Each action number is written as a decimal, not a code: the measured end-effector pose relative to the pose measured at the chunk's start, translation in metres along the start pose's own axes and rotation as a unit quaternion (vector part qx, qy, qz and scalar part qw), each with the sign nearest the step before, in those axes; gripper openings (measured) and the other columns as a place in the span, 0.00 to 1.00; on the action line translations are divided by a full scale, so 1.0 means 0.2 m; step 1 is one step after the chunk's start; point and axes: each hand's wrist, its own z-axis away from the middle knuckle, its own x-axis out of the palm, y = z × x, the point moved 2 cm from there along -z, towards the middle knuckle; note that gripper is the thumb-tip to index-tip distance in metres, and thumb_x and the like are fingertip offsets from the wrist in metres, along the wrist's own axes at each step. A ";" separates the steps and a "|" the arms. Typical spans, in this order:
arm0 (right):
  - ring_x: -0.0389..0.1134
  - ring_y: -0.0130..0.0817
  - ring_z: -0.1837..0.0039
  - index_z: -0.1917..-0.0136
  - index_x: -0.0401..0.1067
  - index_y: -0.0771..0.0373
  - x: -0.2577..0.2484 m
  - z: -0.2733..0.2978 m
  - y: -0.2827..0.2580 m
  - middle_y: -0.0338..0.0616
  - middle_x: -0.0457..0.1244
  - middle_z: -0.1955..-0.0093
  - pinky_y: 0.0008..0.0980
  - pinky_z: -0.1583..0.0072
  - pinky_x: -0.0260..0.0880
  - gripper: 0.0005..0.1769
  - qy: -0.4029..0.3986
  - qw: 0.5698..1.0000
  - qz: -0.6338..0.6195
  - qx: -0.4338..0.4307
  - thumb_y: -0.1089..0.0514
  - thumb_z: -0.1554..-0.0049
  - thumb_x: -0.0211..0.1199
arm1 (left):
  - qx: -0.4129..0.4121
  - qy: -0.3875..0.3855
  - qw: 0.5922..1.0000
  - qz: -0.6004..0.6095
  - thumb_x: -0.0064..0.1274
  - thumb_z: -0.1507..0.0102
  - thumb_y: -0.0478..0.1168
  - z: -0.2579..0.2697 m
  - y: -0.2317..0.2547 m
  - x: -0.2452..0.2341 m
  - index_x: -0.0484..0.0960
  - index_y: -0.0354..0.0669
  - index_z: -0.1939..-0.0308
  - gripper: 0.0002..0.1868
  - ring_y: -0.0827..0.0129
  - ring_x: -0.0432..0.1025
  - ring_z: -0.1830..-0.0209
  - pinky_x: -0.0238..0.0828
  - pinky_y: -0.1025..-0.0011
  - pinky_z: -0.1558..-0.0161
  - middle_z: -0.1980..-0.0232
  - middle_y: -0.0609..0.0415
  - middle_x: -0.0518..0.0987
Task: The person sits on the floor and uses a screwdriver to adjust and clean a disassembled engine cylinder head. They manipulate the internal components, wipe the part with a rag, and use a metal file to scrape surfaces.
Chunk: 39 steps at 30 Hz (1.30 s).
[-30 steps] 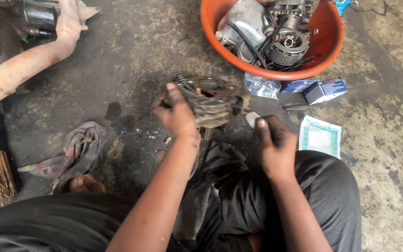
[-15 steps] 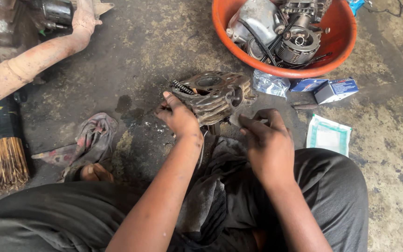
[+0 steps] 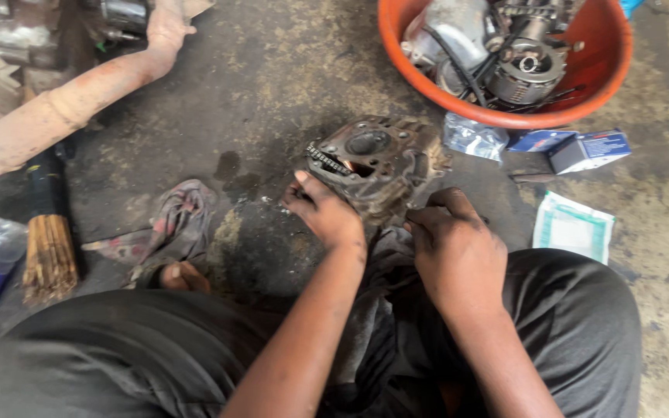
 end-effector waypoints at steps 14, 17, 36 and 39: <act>0.72 0.49 0.49 0.57 0.84 0.52 -0.01 -0.03 0.04 0.40 0.69 0.50 0.45 0.48 0.70 0.07 -0.059 0.997 -0.030 0.031 0.55 0.50 0.70 | 0.016 -0.011 0.995 0.102 0.38 0.30 0.58 0.01 -0.08 -0.04 0.60 0.41 0.39 0.27 0.62 0.67 0.40 0.68 0.62 0.40 0.40 0.44 0.68; 0.71 0.50 0.49 0.57 0.84 0.50 0.00 -0.03 0.01 0.40 0.69 0.49 0.47 0.48 0.70 0.08 -0.054 0.997 0.029 0.038 0.57 0.51 0.68 | 0.059 -0.009 0.996 0.073 0.38 0.28 0.58 0.01 -0.11 -0.04 0.61 0.40 0.39 0.27 0.63 0.66 0.40 0.67 0.63 0.39 0.40 0.44 0.69; 0.72 0.45 0.50 0.57 0.82 0.53 0.04 -0.02 0.16 0.37 0.70 0.51 0.44 0.49 0.70 0.08 -0.059 0.993 -0.085 0.051 0.53 0.51 0.72 | 0.050 -0.013 0.999 0.018 0.37 0.29 0.58 0.06 -0.04 -0.01 0.59 0.43 0.39 0.26 0.60 0.67 0.39 0.68 0.61 0.40 0.38 0.42 0.68; 0.73 0.43 0.50 0.56 0.82 0.53 0.05 -0.02 0.16 0.36 0.70 0.50 0.42 0.48 0.71 0.08 -0.092 0.986 -0.128 0.044 0.53 0.52 0.72 | 0.051 -0.016 0.998 0.034 0.37 0.29 0.59 0.04 -0.05 -0.02 0.59 0.42 0.38 0.26 0.60 0.68 0.39 0.68 0.61 0.39 0.38 0.41 0.68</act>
